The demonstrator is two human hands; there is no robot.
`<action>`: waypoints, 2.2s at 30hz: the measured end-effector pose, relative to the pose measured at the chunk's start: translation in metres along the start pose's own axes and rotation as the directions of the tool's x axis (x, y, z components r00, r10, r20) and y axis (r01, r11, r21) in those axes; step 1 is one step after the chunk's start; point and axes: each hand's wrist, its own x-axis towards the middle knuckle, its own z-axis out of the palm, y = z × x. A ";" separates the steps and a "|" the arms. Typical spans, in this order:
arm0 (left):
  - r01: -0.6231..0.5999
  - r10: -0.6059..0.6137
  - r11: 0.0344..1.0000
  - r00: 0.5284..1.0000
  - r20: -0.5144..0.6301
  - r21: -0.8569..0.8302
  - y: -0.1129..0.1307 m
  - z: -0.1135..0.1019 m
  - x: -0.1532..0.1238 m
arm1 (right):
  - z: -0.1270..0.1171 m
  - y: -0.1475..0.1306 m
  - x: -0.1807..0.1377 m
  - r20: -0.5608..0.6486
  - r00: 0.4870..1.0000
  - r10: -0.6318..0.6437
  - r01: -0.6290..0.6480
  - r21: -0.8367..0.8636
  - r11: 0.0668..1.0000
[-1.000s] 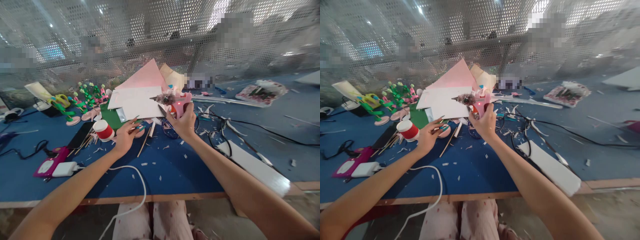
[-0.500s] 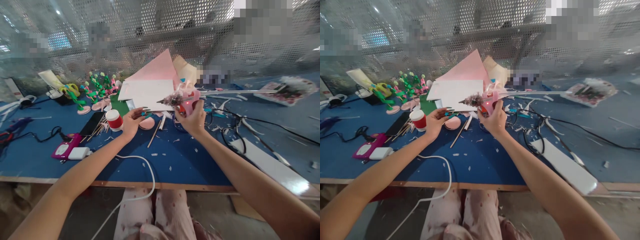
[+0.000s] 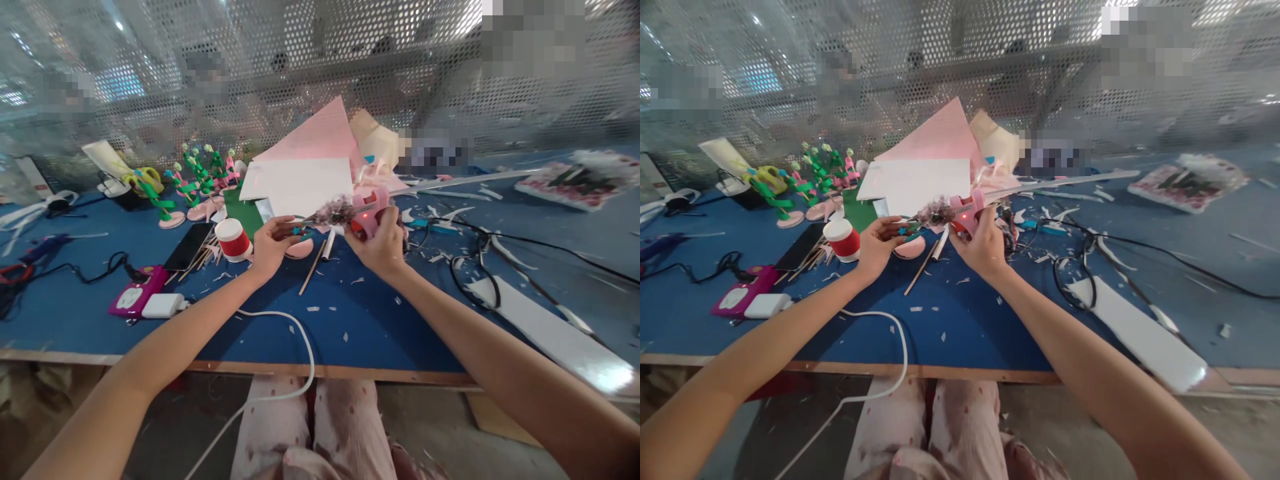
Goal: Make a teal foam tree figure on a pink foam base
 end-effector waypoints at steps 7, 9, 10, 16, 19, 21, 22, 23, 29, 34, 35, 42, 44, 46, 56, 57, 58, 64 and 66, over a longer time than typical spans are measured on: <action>-0.024 0.030 0.991 0.999 -0.039 0.133 0.000 0.000 -0.001 | -0.001 -0.001 -0.001 0.072 0.996 -0.047 0.045 0.029 0.999; -0.021 0.027 0.991 0.999 -0.047 0.131 -0.001 0.000 0.000 | -0.001 -0.001 -0.001 0.089 0.995 -0.054 0.051 0.031 0.998; -0.019 0.025 0.992 0.998 -0.050 0.123 -0.001 0.000 0.000 | -0.001 -0.001 -0.001 0.096 0.994 -0.053 0.051 0.031 0.998; -0.019 0.023 0.998 0.998 -0.057 0.067 0.000 0.000 0.000 | -0.003 -0.002 0.000 0.088 0.994 -0.058 0.055 0.033 0.998; -0.004 0.008 0.998 0.998 -0.059 0.069 0.000 -0.001 0.000 | -0.003 -0.001 0.000 0.088 0.994 -0.072 0.069 0.042 0.997; 0.003 0.003 0.996 0.998 -0.067 0.090 0.000 -0.001 0.000 | -0.002 0.000 0.001 0.099 0.992 -0.076 0.072 0.044 0.996; 0.003 0.004 0.995 0.998 -0.070 0.102 0.000 -0.001 -0.001 | -0.002 0.000 0.001 0.109 0.991 -0.075 0.071 0.045 0.997; 0.002 0.006 0.994 0.997 -0.072 0.113 0.001 -0.001 -0.001 | -0.002 0.001 0.001 0.119 0.990 -0.072 0.068 0.044 0.997; 0.002 0.007 0.992 0.997 -0.072 0.124 0.003 0.000 -0.002 | -0.001 0.001 0.000 0.128 0.989 -0.071 0.067 0.030 0.997; 0.005 0.006 0.991 0.997 -0.078 0.135 0.002 0.000 -0.002 | -0.001 0.002 0.000 0.131 0.988 -0.077 0.076 0.012 0.997; 0.006 0.005 0.991 0.997 -0.082 0.134 0.002 0.000 -0.002 | -0.001 0.002 0.000 0.132 0.988 -0.078 0.078 0.010 0.997; 0.011 -0.001 0.994 0.996 -0.091 0.111 0.002 0.000 -0.002 | -0.003 0.000 0.001 0.133 0.988 -0.075 0.073 0.016 0.997; 0.004 0.006 0.993 0.996 -0.087 0.120 0.002 0.000 -0.002 | -0.003 0.001 0.001 0.142 0.988 -0.067 0.066 0.012 0.998; -0.006 0.017 0.992 0.996 -0.083 0.128 0.002 0.000 -0.002 | -0.002 0.002 0.001 0.150 0.987 -0.064 0.063 0.014 0.998; -0.034 0.046 0.989 0.996 -0.076 0.144 0.002 0.000 -0.002 | -0.004 0.000 0.002 0.147 0.985 -0.085 0.084 0.011 0.996; -0.037 0.049 0.988 0.996 -0.076 0.147 0.002 0.000 -0.002 | -0.004 0.000 0.002 0.143 0.986 -0.087 0.087 0.009 0.996; -0.039 0.052 0.987 0.996 -0.076 0.153 0.002 0.000 -0.003 | -0.004 0.000 0.002 0.140 0.986 -0.089 0.089 0.008 0.996; -0.053 0.066 0.984 0.995 -0.071 0.172 0.001 -0.001 -0.002 | -0.004 -0.001 0.002 0.133 0.986 -0.101 0.101 0.008 0.995; -0.057 0.070 0.984 0.995 -0.068 0.168 0.000 -0.002 -0.002 | -0.005 -0.001 0.002 0.137 0.985 -0.103 0.102 0.009 0.995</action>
